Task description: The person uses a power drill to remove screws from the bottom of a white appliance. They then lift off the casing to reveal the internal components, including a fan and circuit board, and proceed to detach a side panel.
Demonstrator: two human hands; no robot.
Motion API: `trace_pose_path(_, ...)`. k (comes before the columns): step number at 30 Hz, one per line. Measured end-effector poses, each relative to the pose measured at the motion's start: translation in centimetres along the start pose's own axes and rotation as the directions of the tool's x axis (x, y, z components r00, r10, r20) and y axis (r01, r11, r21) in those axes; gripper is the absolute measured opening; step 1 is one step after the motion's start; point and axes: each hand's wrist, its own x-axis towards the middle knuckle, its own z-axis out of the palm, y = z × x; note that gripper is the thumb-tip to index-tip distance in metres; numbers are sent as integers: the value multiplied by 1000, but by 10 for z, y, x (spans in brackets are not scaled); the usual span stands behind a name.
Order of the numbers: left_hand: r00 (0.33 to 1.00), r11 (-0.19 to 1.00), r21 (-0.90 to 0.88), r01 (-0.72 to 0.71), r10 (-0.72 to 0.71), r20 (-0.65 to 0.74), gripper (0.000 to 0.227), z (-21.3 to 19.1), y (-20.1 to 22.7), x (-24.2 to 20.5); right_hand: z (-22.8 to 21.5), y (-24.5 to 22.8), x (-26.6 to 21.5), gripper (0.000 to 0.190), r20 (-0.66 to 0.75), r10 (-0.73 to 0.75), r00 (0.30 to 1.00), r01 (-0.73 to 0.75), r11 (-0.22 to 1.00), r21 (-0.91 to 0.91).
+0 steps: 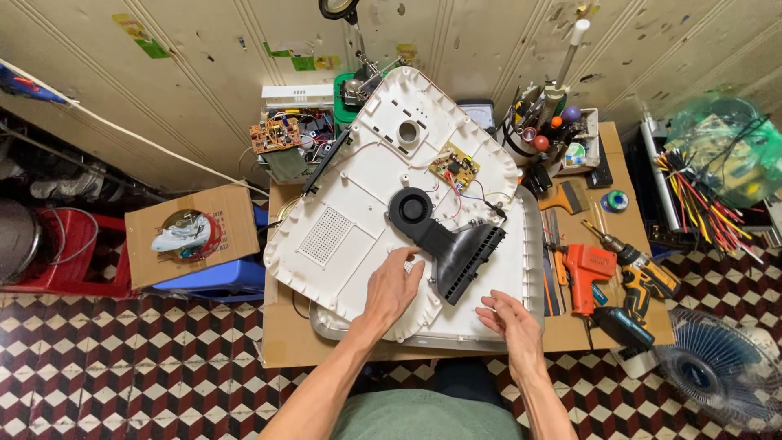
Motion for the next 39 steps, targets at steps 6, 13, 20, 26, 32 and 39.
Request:
trace_pose_path(6, 995, 972, 229, 52, -32, -92, 54, 20, 5, 49, -27, -30, 58, 45, 119, -2, 993, 7, 999, -39)
trace_pose_path(13, 983, 921, 361, 147, -95, -159, 66, 45, -1, 73, -56, -48, 96, 44, 233, 45, 972, -11, 990, -142)
trace_pose_path(20, 990, 905, 410, 111, -66, -123, 49, 48, 17, 72, -69, -49, 119, 43, 288, 75, 955, -30, 987, -155)
trace_pose_path(26, 978, 928, 367, 68, 11, -209, 28, 47, 13, 62, -62, -62, 122, 42, 288, 91, 953, -39, 983, -182)
trace_pose_path(32, 965, 914, 374, 158, -62, -255, 50, 45, 19, 71, -64, -53, 134, 42, 285, 119, 951, -61, 977, -202)
trace_pose_path(39, 961, 838, 477, 264, -189, -200, 65, 46, 33, 68, -66, -47, 146, 45, 284, 208, 936, -126, 952, -281)
